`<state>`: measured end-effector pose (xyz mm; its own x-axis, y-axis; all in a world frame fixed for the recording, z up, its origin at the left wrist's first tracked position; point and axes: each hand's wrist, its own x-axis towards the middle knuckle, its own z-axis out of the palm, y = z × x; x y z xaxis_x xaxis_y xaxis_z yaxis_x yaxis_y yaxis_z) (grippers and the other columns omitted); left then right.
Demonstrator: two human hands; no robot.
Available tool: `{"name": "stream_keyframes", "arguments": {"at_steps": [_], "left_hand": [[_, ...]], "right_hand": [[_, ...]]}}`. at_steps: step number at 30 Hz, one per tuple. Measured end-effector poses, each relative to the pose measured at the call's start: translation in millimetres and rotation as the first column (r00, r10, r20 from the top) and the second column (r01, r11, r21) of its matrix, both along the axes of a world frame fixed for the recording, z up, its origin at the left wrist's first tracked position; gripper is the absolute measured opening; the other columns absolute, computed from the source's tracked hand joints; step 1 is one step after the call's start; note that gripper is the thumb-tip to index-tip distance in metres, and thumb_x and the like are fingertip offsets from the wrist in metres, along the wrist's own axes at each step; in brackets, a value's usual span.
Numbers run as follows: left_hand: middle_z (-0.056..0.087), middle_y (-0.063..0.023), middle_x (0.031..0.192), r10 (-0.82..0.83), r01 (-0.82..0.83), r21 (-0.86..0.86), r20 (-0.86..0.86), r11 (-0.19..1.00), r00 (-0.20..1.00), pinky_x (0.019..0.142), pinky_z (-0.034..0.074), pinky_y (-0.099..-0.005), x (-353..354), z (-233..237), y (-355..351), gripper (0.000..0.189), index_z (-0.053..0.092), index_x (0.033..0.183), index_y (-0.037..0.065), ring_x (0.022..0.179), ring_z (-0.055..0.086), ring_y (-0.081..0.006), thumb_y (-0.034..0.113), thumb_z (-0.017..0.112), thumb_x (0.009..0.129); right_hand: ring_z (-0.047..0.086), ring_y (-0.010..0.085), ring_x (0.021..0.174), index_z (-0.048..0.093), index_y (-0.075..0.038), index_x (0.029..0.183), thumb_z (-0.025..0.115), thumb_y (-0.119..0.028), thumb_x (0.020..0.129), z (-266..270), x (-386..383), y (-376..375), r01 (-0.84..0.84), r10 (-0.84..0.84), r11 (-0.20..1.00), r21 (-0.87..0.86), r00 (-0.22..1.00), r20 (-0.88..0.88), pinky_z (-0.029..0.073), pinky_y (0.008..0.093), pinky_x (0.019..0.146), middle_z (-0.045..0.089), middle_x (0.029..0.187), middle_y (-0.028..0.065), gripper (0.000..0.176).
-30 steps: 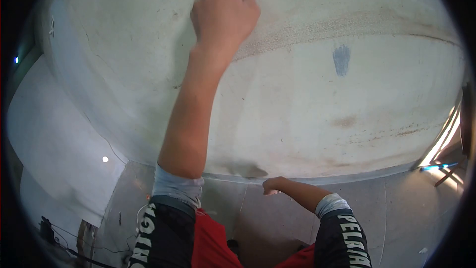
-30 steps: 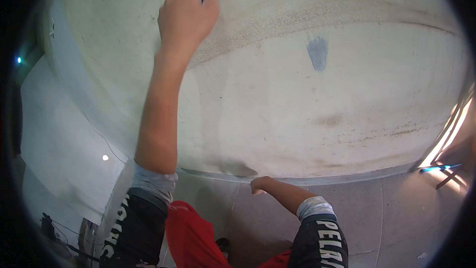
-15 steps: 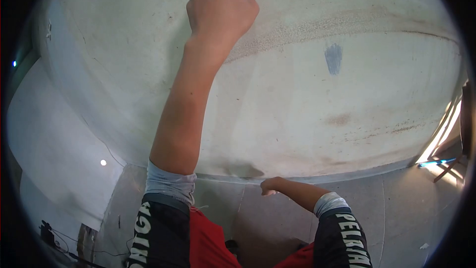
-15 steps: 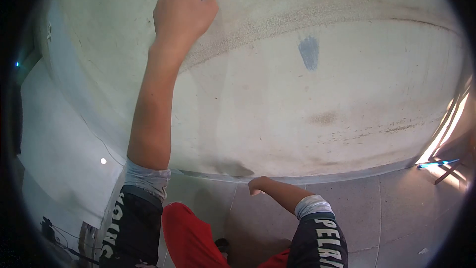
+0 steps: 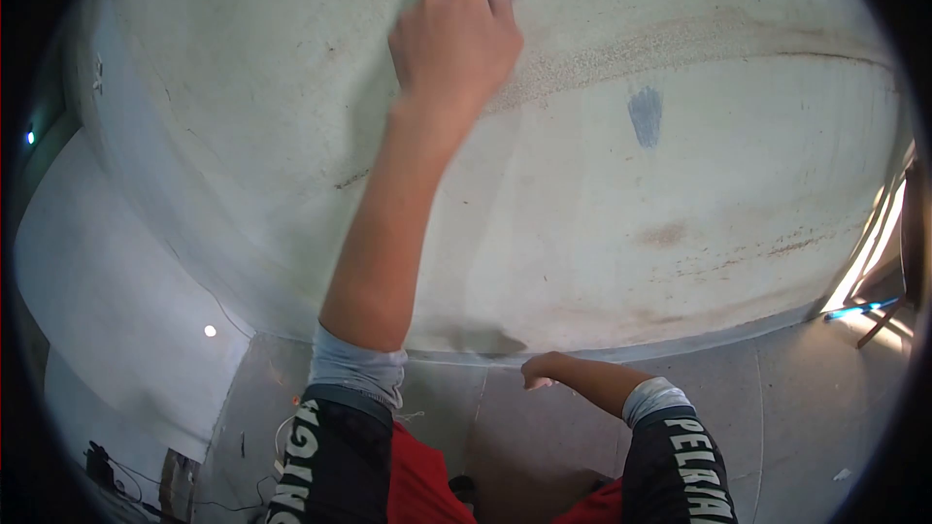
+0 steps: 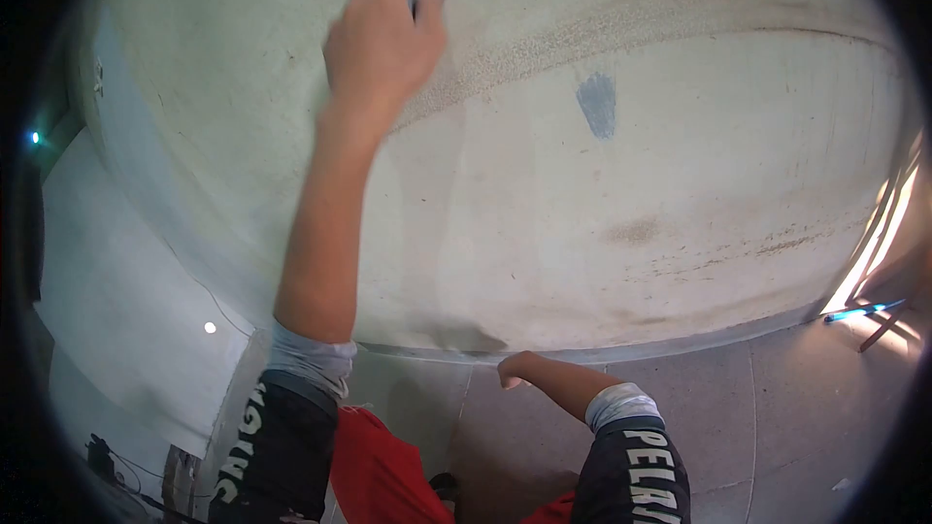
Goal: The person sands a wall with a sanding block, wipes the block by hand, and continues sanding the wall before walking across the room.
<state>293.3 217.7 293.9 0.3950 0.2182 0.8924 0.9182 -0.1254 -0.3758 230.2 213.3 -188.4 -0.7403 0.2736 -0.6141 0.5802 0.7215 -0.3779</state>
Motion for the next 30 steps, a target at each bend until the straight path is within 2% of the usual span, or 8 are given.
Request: {"name": "stream_keyframes", "arguments": {"at_steps": [3,5,10,17,19,22,25,30], "left_hand": [[0.032,-0.0288,0.159,0.248,-0.237,-0.114,0.096,0.965,0.964,0.105,0.050,-0.0382,25,13,-17,0.062,0.030,0.152,-0.011,0.130,0.056,-0.0350,0.021,0.051,0.103],[0.031,-0.0214,0.162,0.025,-0.023,-0.033,0.054,0.999,0.998,0.087,0.058,-0.0482,-3,-16,9,0.063,0.038,0.153,0.003,0.119,0.064,-0.0412,0.032,0.053,0.100],[0.030,-0.0231,0.162,-0.031,0.077,-0.346,0.135,0.935,0.990,0.089,0.058,-0.0467,-16,-131,-11,0.065,0.037,0.153,0.001,0.119,0.064,-0.0413,0.031,0.055,0.099],[0.028,-0.0239,0.162,-0.067,0.069,-0.070,0.026,0.995,0.997,0.085,0.059,-0.0479,20,-6,-1,0.067,0.035,0.154,-0.001,0.115,0.065,-0.0434,0.029,0.057,0.098],[0.033,-0.0267,0.159,0.184,-0.181,-0.052,0.059,0.982,0.981,0.098,0.055,-0.0363,35,-8,-13,0.064,0.031,0.152,-0.010,0.121,0.063,-0.0302,0.022,0.053,0.101],[0.027,-0.0243,0.162,0.040,-0.026,-0.217,0.061,0.976,0.997,0.083,0.060,-0.0467,2,-67,-8,0.067,0.034,0.154,-0.002,0.113,0.066,-0.0435,0.027,0.058,0.097],[0.028,-0.0238,0.162,0.056,-0.015,-0.374,0.099,0.927,0.994,0.083,0.060,-0.0445,-11,-130,-19,0.067,0.035,0.153,-0.001,0.113,0.066,-0.0424,0.026,0.059,0.097],[0.031,-0.0128,0.164,-0.032,0.019,-0.191,-0.065,0.981,0.997,0.080,0.061,-0.0397,-3,-59,-2,0.064,0.038,0.154,0.006,0.107,0.069,-0.0379,0.024,0.060,0.096]], "right_hand": [[0.073,0.0315,0.080,0.073,0.004,0.099,0.055,-0.041,0.096,-12,-2,5,0.035,-0.036,0.999,-0.015,0.998,-0.054,0.059,0.0446,0.074,0.075,0.095,0.0187,0.049],[0.073,0.0316,0.081,0.073,0.004,0.099,0.054,-0.041,0.096,-13,-3,4,0.001,-0.001,1.000,-0.009,0.999,-0.053,0.059,0.0447,0.074,0.075,0.096,0.0186,0.049],[0.073,0.0319,0.082,0.073,0.004,0.099,0.054,-0.041,0.097,-8,-4,5,-0.022,0.022,1.000,0.006,0.999,-0.040,0.059,0.0452,0.075,0.075,0.096,0.0188,0.048],[0.072,0.0317,0.079,0.073,0.004,0.098,0.055,-0.040,0.096,-13,-1,4,0.011,-0.011,1.000,0.002,0.999,-0.033,0.059,0.0450,0.072,0.074,0.094,0.0185,0.048],[0.072,0.0317,0.078,0.073,0.004,0.097,0.055,-0.040,0.096,-20,-1,6,0.041,-0.041,0.999,-0.010,0.999,-0.021,0.059,0.0448,0.071,0.074,0.094,0.0184,0.048],[0.072,0.0314,0.076,0.073,0.004,0.095,0.055,-0.039,0.096,-23,-4,10,0.037,-0.037,0.999,-0.008,0.999,-0.028,0.058,0.0442,0.070,0.074,0.091,0.0180,0.047],[0.071,0.0310,0.075,0.073,0.004,0.094,0.055,-0.040,0.095,-28,1,6,-0.002,0.002,1.000,-0.015,0.998,-0.055,0.058,0.0439,0.069,0.074,0.088,0.0180,0.048],[0.073,0.0306,0.077,0.074,0.003,0.094,0.053,-0.038,0.095,-13,5,1,-0.023,0.023,1.000,0.017,1.000,-0.015,0.058,0.0452,0.071,0.075,0.089,0.0178,0.047]]}}
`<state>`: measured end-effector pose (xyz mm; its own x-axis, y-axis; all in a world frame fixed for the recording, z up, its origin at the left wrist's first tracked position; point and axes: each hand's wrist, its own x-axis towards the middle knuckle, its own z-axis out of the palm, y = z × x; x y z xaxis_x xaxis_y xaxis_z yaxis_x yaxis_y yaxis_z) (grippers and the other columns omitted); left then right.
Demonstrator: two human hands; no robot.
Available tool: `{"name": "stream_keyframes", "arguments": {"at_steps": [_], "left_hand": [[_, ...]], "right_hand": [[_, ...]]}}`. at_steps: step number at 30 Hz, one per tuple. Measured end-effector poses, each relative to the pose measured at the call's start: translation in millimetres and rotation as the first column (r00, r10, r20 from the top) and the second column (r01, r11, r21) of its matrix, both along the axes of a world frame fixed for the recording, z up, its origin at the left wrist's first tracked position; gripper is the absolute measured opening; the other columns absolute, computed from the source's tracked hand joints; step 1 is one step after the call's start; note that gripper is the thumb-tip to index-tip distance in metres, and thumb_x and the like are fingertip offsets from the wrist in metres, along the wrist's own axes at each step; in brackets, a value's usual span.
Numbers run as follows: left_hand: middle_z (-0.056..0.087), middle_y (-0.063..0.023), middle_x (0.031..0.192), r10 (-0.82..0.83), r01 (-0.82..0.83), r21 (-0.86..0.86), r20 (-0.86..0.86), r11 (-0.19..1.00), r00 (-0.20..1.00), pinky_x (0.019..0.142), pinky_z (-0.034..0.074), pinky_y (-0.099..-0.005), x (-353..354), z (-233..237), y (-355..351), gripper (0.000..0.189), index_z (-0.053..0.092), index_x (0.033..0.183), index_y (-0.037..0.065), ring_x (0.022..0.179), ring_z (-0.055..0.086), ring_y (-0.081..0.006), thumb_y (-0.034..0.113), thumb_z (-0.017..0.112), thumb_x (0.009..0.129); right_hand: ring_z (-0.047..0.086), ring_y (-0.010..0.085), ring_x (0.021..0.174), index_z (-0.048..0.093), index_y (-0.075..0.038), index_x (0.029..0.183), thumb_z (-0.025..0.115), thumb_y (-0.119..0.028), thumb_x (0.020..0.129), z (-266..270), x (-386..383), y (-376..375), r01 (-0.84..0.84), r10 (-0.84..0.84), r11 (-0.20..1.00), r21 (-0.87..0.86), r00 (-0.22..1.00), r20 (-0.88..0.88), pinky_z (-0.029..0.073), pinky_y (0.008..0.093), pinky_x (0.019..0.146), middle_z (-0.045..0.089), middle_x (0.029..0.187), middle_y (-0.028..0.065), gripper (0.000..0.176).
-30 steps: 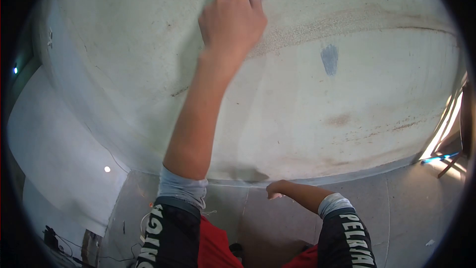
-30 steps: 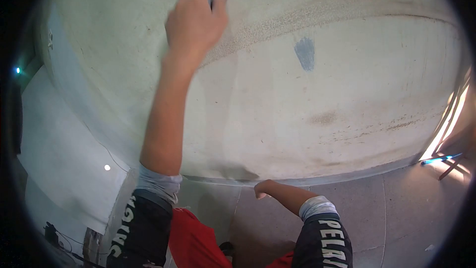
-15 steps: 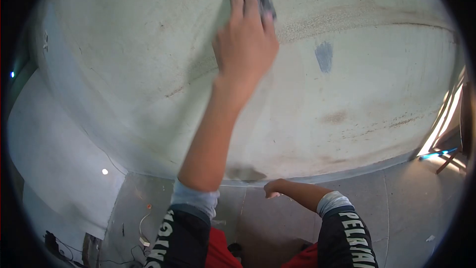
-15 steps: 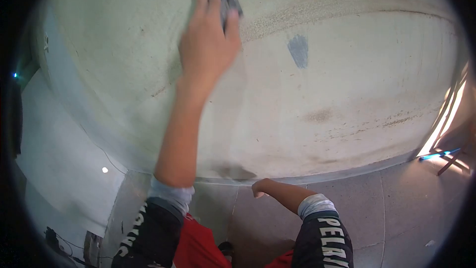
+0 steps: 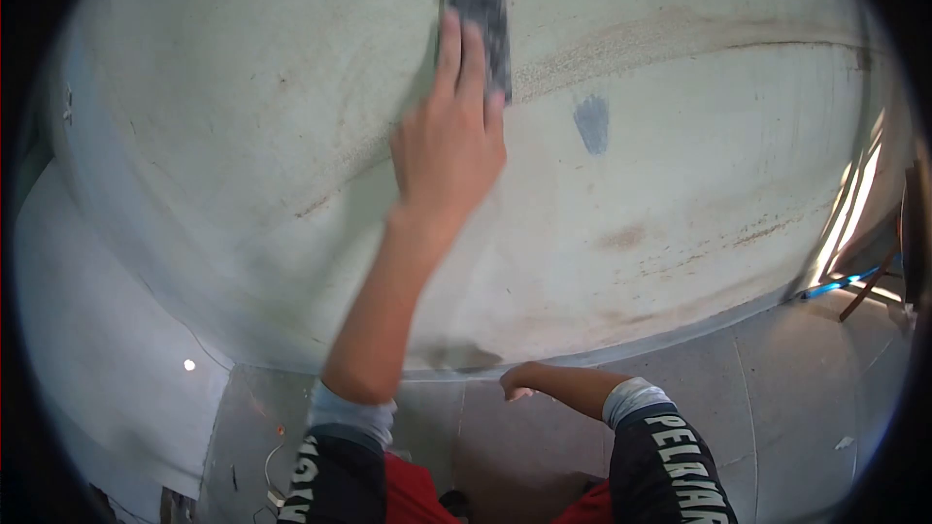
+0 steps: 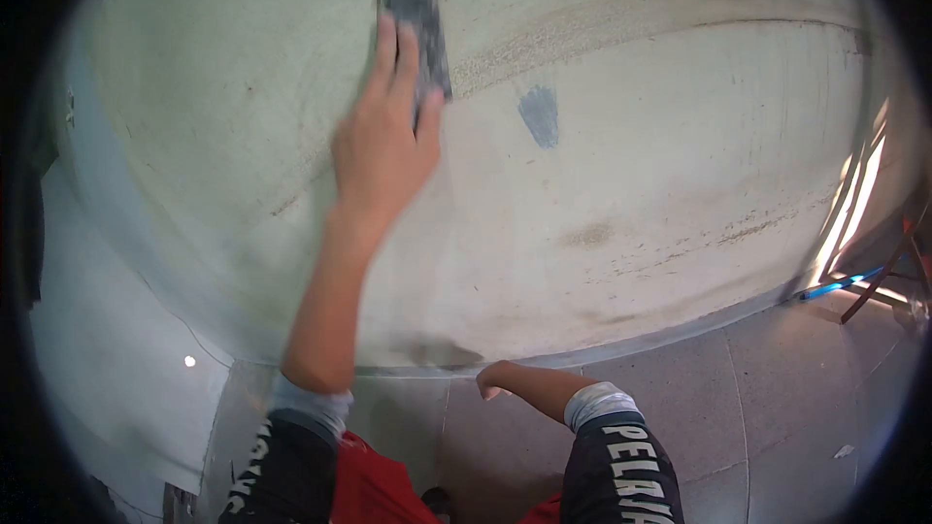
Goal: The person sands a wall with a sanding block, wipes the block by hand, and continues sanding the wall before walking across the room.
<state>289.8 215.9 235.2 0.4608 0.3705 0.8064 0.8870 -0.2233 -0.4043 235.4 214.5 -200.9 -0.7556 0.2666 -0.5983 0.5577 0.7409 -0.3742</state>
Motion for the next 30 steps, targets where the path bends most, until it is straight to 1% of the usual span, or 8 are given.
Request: {"name": "stream_keyframes", "arguments": {"at_steps": [4,7,9,14,19,22,24,30], "left_hand": [[0.032,-0.0078,0.164,0.051,-0.031,0.147,-0.133,0.989,0.990,0.072,0.060,-0.0406,37,79,-2,0.063,0.042,0.152,0.008,0.085,0.073,-0.0336,0.024,0.062,0.095],[0.034,-0.0206,0.161,0.143,-0.156,-0.086,-0.138,0.984,0.980,0.081,0.059,-0.0366,37,73,-29,0.065,0.032,0.153,-0.007,0.097,0.071,-0.0258,0.022,0.055,0.100],[0.035,-0.0042,0.163,0.144,-0.157,-0.061,-0.188,0.986,0.972,0.077,0.059,-0.0356,-7,44,-18,0.064,0.041,0.153,0.009,0.093,0.072,-0.0297,0.022,0.063,0.094],[0.035,-0.0030,0.163,0.027,-0.089,-0.171,-0.336,0.981,0.942,0.071,0.058,-0.0359,-63,34,-28,0.066,0.042,0.152,0.009,0.084,0.070,-0.0287,0.018,0.066,0.091],[0.034,0.0027,0.163,0.053,-0.121,-0.115,-0.473,0.986,0.880,0.067,0.057,-0.0388,16,85,-17,0.066,0.041,0.153,0.012,0.080,0.068,-0.0310,0.015,0.065,0.092],[0.034,-0.0150,0.162,0.000,-0.097,-0.126,-0.614,0.987,0.790,0.067,0.057,-0.0365,45,101,-19,0.064,0.033,0.153,-0.005,0.074,0.069,-0.0244,0.022,0.055,0.099],[0.036,0.0048,0.162,-0.024,-0.022,-0.086,-0.503,0.996,0.864,0.068,0.056,-0.0398,21,89,-2,0.065,0.041,0.153,0.013,0.082,0.068,-0.0312,0.013,0.065,0.092],[0.036,0.0055,0.162,0.041,-0.155,-0.163,-0.547,0.974,0.836,0.069,0.056,-0.0367,-84,84,-35,0.067,0.042,0.153,0.014,0.088,0.068,-0.0280,0.013,0.065,0.091]], "right_hand": [[0.073,0.0303,0.080,0.075,0.001,0.097,0.053,-0.037,0.094,1,-11,8,0.062,-0.062,0.998,0.000,0.998,-0.024,0.058,0.0449,0.073,0.075,0.092,0.0182,0.044],[0.073,0.0305,0.081,0.075,0.001,0.098,0.054,-0.034,0.094,3,-7,1,0.061,-0.061,0.998,-0.011,0.996,-0.062,0.058,0.0449,0.074,0.076,0.094,0.0176,0.041],[0.073,0.0304,0.082,0.075,0.001,0.098,0.054,-0.034,0.094,2,-2,1,0.044,-0.045,0.999,-0.006,0.998,-0.036,0.058,0.0451,0.075,0.076,0.094,0.0172,0.041],[0.072,0.0303,0.086,0.075,0.000,0.098,0.054,-0.034,0.093,-13,5,-1,-0.058,0.058,0.998,0.024,0.998,-0.001,0.056,0.0455,0.081,0.077,0.094,0.0165,0.041],[0.072,0.0313,0.088,0.075,0.001,0.098,0.054,-0.032,0.092,14,6,-2,-0.049,0.050,0.998,0.049,0.998,-0.026,0.055,0.0472,0.083,0.076,0.092,0.0174,0.039],[0.072,0.0317,0.088,0.075,0.001,0.098,0.055,-0.029,0.091,17,-5,-5,-0.026,0.029,0.999,0.045,0.998,-0.064,0.055,0.0470,0.082,0.076,0.092,0.0186,0.037],[0.072,0.0319,0.088,0.075,0.002,0.098,0.055,-0.027,0.090,17,-14,-9,-0.001,0.003,0.999,0.037,0.999,-0.050,0.055,0.0468,0.081,0.076,0.092,0.0192,0.036],[0.073,0.0319,0.089,0.075,0.005,0.095,0.055,-0.026,0.089,9,-27,-7,-0.057,0.060,0.998,0.031,0.995,-0.083,0.055,0.0475,0.079,0.076,0.094,0.0201,0.037]]}}
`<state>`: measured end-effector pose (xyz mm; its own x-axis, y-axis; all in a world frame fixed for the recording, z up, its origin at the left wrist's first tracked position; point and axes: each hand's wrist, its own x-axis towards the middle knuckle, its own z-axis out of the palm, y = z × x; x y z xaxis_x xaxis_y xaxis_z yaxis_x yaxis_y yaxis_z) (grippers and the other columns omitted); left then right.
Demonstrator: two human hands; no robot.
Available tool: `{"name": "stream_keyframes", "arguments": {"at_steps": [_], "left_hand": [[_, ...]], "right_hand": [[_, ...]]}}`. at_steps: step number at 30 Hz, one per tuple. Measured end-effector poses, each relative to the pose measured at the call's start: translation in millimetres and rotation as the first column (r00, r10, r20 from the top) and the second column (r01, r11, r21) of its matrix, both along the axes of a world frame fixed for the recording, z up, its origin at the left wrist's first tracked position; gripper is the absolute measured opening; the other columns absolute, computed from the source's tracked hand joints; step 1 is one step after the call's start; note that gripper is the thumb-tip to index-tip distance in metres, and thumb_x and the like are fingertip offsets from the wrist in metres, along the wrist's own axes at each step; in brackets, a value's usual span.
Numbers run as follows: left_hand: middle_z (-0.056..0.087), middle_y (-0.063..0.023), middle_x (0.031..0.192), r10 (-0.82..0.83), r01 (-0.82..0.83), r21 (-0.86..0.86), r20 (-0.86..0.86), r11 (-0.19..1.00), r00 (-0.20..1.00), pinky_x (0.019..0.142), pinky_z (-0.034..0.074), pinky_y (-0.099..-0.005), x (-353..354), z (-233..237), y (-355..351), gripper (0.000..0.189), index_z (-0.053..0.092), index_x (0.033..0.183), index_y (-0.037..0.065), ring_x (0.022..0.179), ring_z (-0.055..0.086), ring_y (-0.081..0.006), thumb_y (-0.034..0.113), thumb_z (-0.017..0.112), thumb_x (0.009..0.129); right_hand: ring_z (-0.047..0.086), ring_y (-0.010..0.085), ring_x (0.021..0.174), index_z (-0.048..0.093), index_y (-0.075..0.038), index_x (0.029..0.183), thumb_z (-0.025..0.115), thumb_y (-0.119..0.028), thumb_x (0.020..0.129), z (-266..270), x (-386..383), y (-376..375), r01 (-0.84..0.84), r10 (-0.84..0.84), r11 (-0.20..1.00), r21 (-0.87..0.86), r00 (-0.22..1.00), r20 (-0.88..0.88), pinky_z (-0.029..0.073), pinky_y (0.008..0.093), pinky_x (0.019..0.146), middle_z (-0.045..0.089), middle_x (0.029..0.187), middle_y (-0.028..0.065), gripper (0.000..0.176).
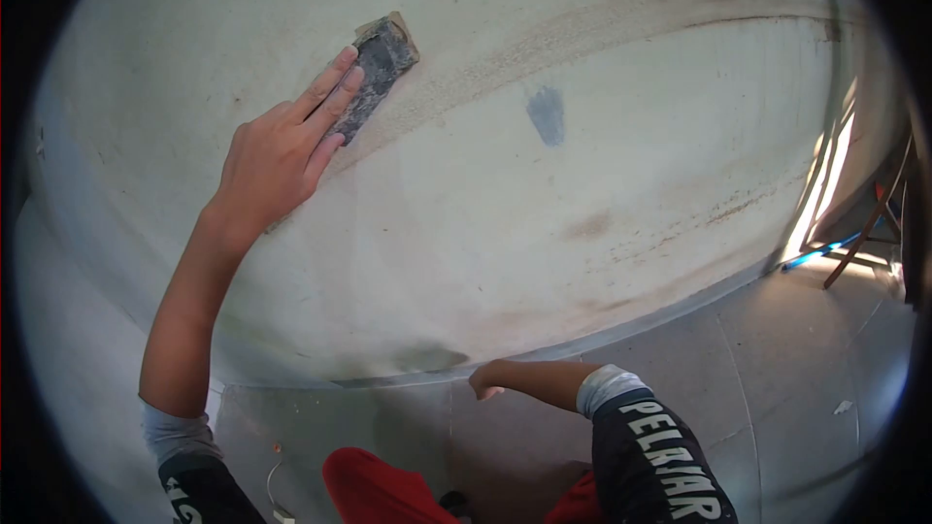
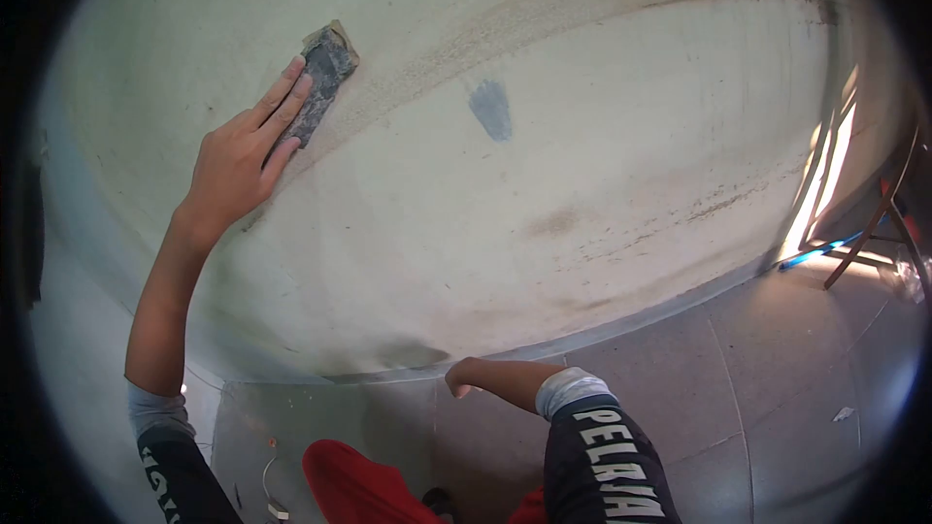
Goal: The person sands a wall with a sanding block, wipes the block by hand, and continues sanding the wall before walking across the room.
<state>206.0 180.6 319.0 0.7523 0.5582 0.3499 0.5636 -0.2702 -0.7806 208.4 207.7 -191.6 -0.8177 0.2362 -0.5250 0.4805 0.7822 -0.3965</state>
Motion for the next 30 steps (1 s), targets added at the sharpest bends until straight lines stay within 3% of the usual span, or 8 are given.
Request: {"name": "stream_keyframes", "arguments": {"at_steps": [9,11,12,14,20,27,29,30], "left_hand": [[0.038,0.0062,0.160,-0.226,0.231,0.058,-0.081,0.971,0.971,0.067,0.057,-0.0403,147,14,38,0.058,0.047,0.148,0.011,0.077,0.068,-0.0278,0.015,0.064,0.092],[0.034,-0.0124,0.163,0.080,-0.111,-0.137,-0.213,0.984,0.974,0.063,0.055,-0.0369,169,28,14,0.062,0.034,0.152,-0.004,0.068,0.066,-0.0244,0.021,0.054,0.099],[0.034,-0.0124,0.163,0.081,-0.113,-0.136,-0.216,0.984,0.973,0.063,0.055,-0.0369,156,21,17,0.062,0.034,0.152,-0.004,0.068,0.066,-0.0244,0.021,0.054,0.099],[0.037,0.0069,0.162,-0.117,0.117,0.004,-0.025,0.993,0.993,0.069,0.056,-0.0383,102,0,26,0.063,0.045,0.151,0.016,0.085,0.067,-0.0272,0.012,0.064,0.091],[0.035,0.0064,0.163,-0.020,0.020,-0.001,0.005,1.000,1.000,0.070,0.056,-0.0363,18,-14,7,0.068,0.043,0.152,0.016,0.082,0.066,-0.0255,0.010,0.066,0.089],[0.038,0.0058,0.161,-0.145,0.144,0.036,0.026,0.989,0.989,0.069,0.056,-0.0387,146,0,29,0.062,0.045,0.151,0.014,0.081,0.067,-0.0288,0.014,0.063,0.092],[0.034,-0.0133,0.163,-0.188,0.190,0.009,-0.131,0.982,0.973,0.064,0.056,-0.0358,152,6,24,0.061,0.035,0.152,-0.003,0.070,0.068,-0.0237,0.021,0.053,0.099],[0.034,-0.0133,0.163,-0.187,0.190,0.010,-0.130,0.982,0.974,0.064,0.056,-0.0358,142,1,26,0.061,0.035,0.152,-0.003,0.070,0.068,-0.0237,0.021,0.053,0.099]], "right_hand": [[0.073,0.0325,0.084,0.075,0.001,0.100,0.053,-0.027,0.091,6,-1,7,0.051,-0.050,0.999,-0.014,0.997,0.065,0.058,0.0462,0.076,0.076,0.098,0.0201,0.037],[0.073,0.0324,0.083,0.075,0.000,0.101,0.053,-0.028,0.092,13,-1,6,0.063,-0.062,0.998,-0.017,0.996,0.064,0.058,0.0455,0.074,0.076,0.099,0.0200,0.037],[0.073,0.0317,0.082,0.075,0.001,0.100,0.053,-0.028,0.092,17,-2,4,0.070,-0.069,0.997,-0.015,0.997,0.046,0.059,0.0448,0.073,0.076,0.097,0.0196,0.037],[0.073,0.0311,0.081,0.075,0.002,0.099,0.053,-0.028,0.092,24,-4,0,0.082,-0.082,0.996,-0.022,0.997,0.011,0.059,0.0441,0.072,0.076,0.096,0.0192,0.038],[0.073,0.0308,0.079,0.075,0.003,0.094,0.054,-0.032,0.093,8,7,-2,-0.053,0.053,0.999,-0.013,0.998,0.035,0.059,0.0455,0.073,0.076,0.091,0.0185,0.040],[0.073,0.0313,0.079,0.075,0.003,0.093,0.054,-0.033,0.094,-1,7,17,0.083,-0.081,0.995,-0.049,0.996,0.040,0.059,0.0456,0.074,0.076,0.092,0.0190,0.042],[0.073,0.0316,0.079,0.075,0.003,0.093,0.054,-0.033,0.094,-4,-1,16,0.093,-0.092,0.995,-0.034,0.995,0.042,0.059,0.0457,0.074,0.075,0.091,0.0191,0.042],[0.073,0.0319,0.079,0.075,0.004,0.092,0.054,-0.033,0.093,-4,-3,15,0.085,-0.084,0.996,-0.036,0.996,0.027,0.059,0.0456,0.073,0.075,0.090,0.0192,0.042]]}}
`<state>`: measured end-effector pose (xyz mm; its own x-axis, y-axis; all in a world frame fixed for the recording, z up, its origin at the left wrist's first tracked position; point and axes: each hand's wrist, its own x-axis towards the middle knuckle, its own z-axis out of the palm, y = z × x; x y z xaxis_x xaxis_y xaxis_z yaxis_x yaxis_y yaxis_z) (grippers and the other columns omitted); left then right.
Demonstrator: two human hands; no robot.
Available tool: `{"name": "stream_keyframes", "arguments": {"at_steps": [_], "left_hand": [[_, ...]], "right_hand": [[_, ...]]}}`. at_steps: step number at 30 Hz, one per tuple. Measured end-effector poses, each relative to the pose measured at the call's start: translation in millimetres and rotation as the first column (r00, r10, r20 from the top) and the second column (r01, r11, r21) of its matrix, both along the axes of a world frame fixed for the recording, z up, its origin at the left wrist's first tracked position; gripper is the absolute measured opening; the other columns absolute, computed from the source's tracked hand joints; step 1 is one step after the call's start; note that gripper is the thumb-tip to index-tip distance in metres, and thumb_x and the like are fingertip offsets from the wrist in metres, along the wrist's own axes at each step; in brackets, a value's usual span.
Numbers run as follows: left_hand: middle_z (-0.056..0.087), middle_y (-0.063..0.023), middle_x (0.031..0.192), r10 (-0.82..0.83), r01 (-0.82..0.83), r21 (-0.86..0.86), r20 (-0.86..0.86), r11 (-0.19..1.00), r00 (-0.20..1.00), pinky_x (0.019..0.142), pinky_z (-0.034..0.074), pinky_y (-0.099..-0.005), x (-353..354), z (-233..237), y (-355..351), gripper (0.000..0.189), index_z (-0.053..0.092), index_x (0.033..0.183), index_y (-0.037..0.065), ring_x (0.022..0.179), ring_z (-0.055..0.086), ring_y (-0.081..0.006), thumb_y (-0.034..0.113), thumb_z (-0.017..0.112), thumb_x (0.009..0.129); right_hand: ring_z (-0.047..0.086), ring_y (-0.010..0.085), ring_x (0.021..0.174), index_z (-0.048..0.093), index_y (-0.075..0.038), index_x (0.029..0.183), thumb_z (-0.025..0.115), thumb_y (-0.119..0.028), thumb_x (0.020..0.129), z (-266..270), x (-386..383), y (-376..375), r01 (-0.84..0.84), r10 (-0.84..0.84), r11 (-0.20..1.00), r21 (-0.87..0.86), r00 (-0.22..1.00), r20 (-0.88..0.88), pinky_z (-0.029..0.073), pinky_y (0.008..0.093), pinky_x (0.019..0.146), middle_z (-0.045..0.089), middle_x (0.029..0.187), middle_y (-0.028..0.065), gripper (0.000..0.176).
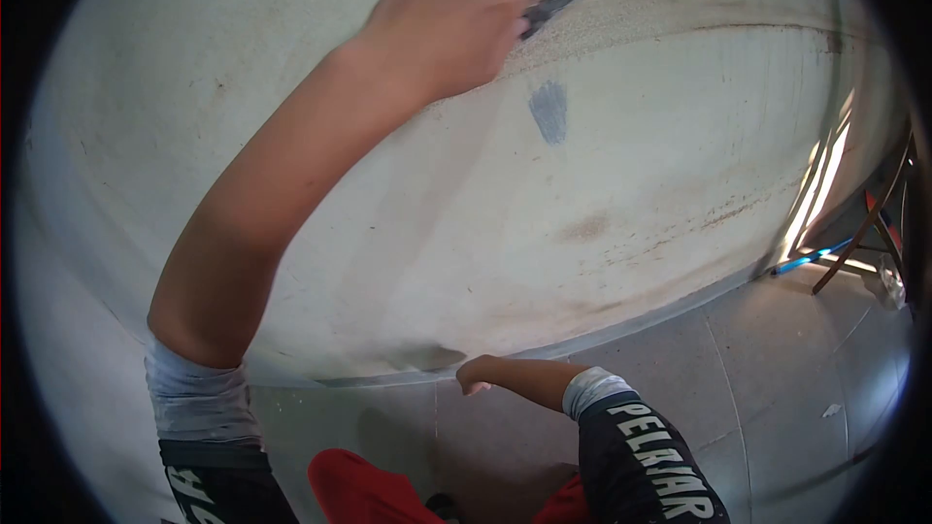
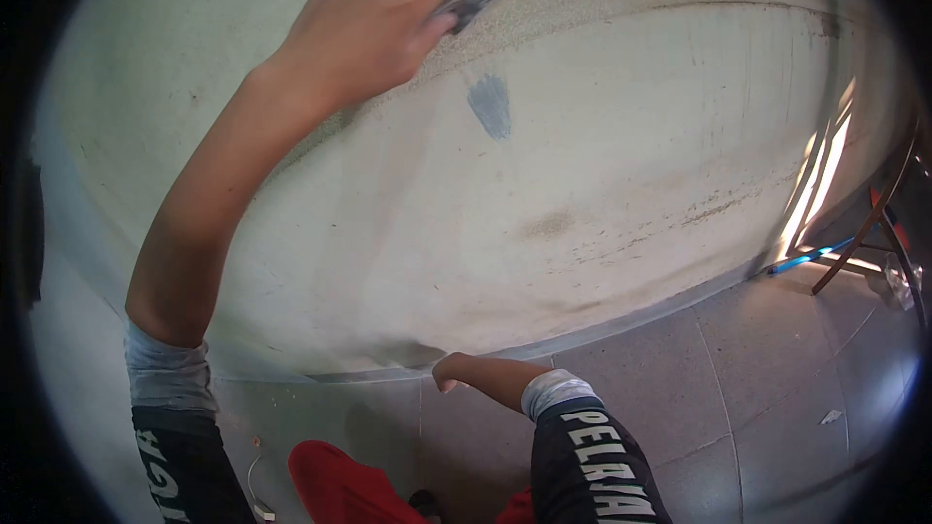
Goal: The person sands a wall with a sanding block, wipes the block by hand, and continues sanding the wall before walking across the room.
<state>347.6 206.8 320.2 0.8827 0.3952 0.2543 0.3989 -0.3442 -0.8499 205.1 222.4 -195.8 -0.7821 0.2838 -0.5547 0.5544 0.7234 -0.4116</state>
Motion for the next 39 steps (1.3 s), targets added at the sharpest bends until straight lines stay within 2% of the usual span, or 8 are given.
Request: {"name": "stream_keyframes", "arguments": {"at_steps": [2,8,17,19,21,30,36,39], "left_hand": [[0.038,0.0055,0.161,-0.014,0.019,-0.030,0.179,0.999,0.984,0.069,0.056,-0.0389,-40,-14,8,0.064,0.044,0.152,0.014,0.081,0.068,-0.0292,0.013,0.064,0.092],[0.037,0.0032,0.162,0.202,-0.196,-0.050,0.192,0.979,0.960,0.070,0.056,-0.0375,-133,-33,-23,0.068,0.041,0.153,0.013,0.083,0.068,-0.0293,0.009,0.066,0.089],[0.034,-0.0129,0.163,-0.025,0.019,0.063,0.092,0.998,0.995,0.065,0.057,-0.0362,27,7,2,0.060,0.035,0.152,-0.003,0.072,0.069,-0.0245,0.021,0.052,0.100],[0.035,-0.0137,0.162,0.300,-0.290,-0.101,0.106,0.952,0.948,0.069,0.058,-0.0366,32,9,-2,0.061,0.036,0.151,-0.003,0.078,0.070,-0.0262,0.022,0.054,0.099],[0.039,0.0029,0.160,-0.023,0.008,0.055,0.276,0.998,0.961,0.067,0.056,-0.0390,-23,-20,16,0.065,0.043,0.152,0.017,0.075,0.068,-0.0312,0.016,0.065,0.091],[0.038,0.0042,0.161,-0.050,0.044,0.031,0.239,0.999,0.970,0.069,0.057,-0.0360,-42,0,11,0.064,0.044,0.152,0.015,0.077,0.068,-0.0310,0.018,0.065,0.092],[0.038,-0.0162,0.159,0.186,-0.178,-0.067,0.143,0.982,0.972,0.071,0.058,-0.0361,24,12,11,0.064,0.037,0.150,-0.005,0.083,0.071,-0.0284,0.022,0.056,0.095],[0.037,0.0032,0.162,-0.026,0.014,0.049,0.248,0.999,0.968,0.068,0.057,-0.0362,-41,-24,15,0.065,0.043,0.153,0.015,0.077,0.068,-0.0312,0.018,0.065,0.092]], "right_hand": [[0.072,0.0321,0.078,0.074,0.004,0.092,0.055,-0.033,0.092,3,-1,-1,-0.003,0.003,1.000,-0.002,1.000,-0.022,0.058,0.0455,0.073,0.075,0.089,0.0192,0.042],[0.072,0.0321,0.080,0.074,0.004,0.089,0.055,-0.030,0.091,6,6,-7,-0.036,0.034,0.999,-0.033,0.998,-0.060,0.058,0.0461,0.073,0.075,0.087,0.0195,0.039],[0.073,0.0288,0.082,0.074,0.001,0.085,0.056,-0.031,0.091,20,1,-4,0.010,-0.010,1.000,-0.015,0.999,-0.031,0.058,0.0444,0.072,0.075,0.085,0.0165,0.038],[0.073,0.0285,0.082,0.074,0.000,0.084,0.056,-0.033,0.092,31,-1,-3,0.010,-0.009,1.000,0.004,0.996,-0.089,0.057,0.0446,0.073,0.075,0.085,0.0164,0.039],[0.073,0.0286,0.082,0.075,0.000,0.085,0.056,-0.034,0.092,31,-10,-2,-0.003,0.006,1.000,0.021,0.993,-0.116,0.057,0.0446,0.073,0.075,0.085,0.0163,0.039],[0.072,0.0296,0.082,0.075,0.000,0.086,0.057,-0.033,0.091,41,29,-5,-0.075,0.091,0.992,0.100,0.982,-0.166,0.057,0.0444,0.077,0.076,0.085,0.0154,0.038],[0.072,0.0298,0.081,0.075,0.000,0.088,0.057,-0.033,0.091,21,3,1,-0.007,0.011,0.999,0.033,0.990,-0.138,0.057,0.0440,0.075,0.075,0.087,0.0160,0.037],[0.072,0.0298,0.082,0.075,0.000,0.089,0.057,-0.034,0.092,28,6,-6,0.008,-0.007,1.000,0.010,0.990,-0.143,0.057,0.0443,0.076,0.076,0.089,0.0164,0.038]]}}
